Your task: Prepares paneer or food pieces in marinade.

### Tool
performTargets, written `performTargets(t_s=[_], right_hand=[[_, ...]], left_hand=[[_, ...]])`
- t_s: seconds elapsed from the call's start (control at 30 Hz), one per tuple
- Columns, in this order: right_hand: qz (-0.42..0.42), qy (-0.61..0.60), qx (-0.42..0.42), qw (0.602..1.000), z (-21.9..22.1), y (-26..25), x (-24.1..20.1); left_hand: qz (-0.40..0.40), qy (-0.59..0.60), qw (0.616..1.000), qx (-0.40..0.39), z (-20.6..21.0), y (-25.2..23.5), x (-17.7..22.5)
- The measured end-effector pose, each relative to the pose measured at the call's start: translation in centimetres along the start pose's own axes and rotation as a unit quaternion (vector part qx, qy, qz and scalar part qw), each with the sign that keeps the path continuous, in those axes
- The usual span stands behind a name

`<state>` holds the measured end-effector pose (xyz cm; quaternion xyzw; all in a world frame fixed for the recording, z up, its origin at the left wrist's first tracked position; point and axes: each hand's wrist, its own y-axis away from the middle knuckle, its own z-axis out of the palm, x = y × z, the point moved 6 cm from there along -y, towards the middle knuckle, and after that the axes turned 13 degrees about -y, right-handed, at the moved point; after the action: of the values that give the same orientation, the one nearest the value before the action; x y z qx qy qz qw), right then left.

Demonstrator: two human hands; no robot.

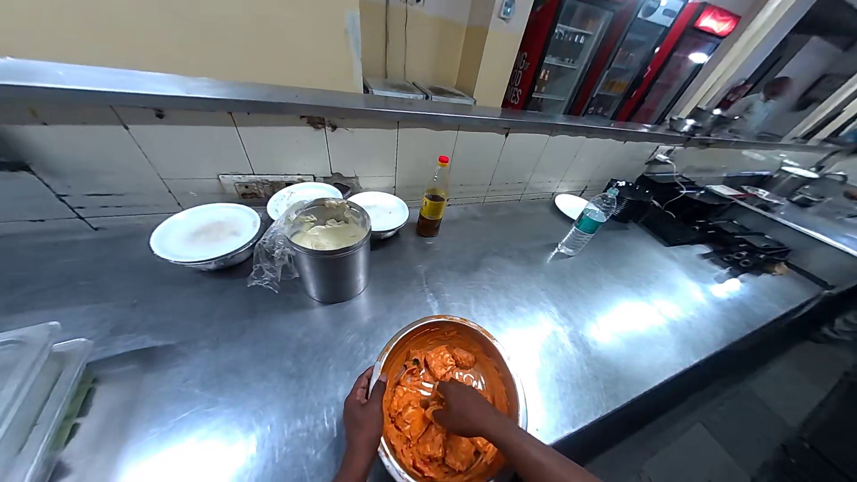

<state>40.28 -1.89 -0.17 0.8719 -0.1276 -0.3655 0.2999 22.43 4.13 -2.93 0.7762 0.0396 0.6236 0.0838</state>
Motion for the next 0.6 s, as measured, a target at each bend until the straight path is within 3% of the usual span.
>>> performTargets(t_s=[0.1, 0.23, 0.33, 0.43, 0.5, 0.6], right_hand=[[-0.022, 0.015, 0.009, 1.000, -0.5, 0.0, 0.7], [-0.066, 0.094, -0.071, 0.991, 0.3, -0.5, 0.7], [-0.049, 0.052, 0.007, 0.997, -2.5, -0.9, 0.0], [-0.029, 0.033, 0.095, 0.995, -4.8, -1.3, -0.6], [-0.007, 0.053, 0.089, 0.995, -4.4, -2.0, 0.2], [0.022, 0.089, 0.064, 0.994, -3.1, -2.3, 2.7]], left_hand=[[-0.001, 0.002, 1.000, 0.003, 0.0, 0.1, -0.1], [0.007, -0.010, 1.000, -0.008, 0.0, -0.3, 0.1], [0.036, -0.138, 0.986, -0.090, 0.2, -2.9, 1.4], [0.065, -0.221, 0.967, -0.108, 0.7, -5.6, 2.4], [0.063, -0.223, 0.969, -0.083, 0.2, -5.6, 3.0], [0.012, -0.179, 0.981, -0.069, -1.1, -1.9, 2.7]])
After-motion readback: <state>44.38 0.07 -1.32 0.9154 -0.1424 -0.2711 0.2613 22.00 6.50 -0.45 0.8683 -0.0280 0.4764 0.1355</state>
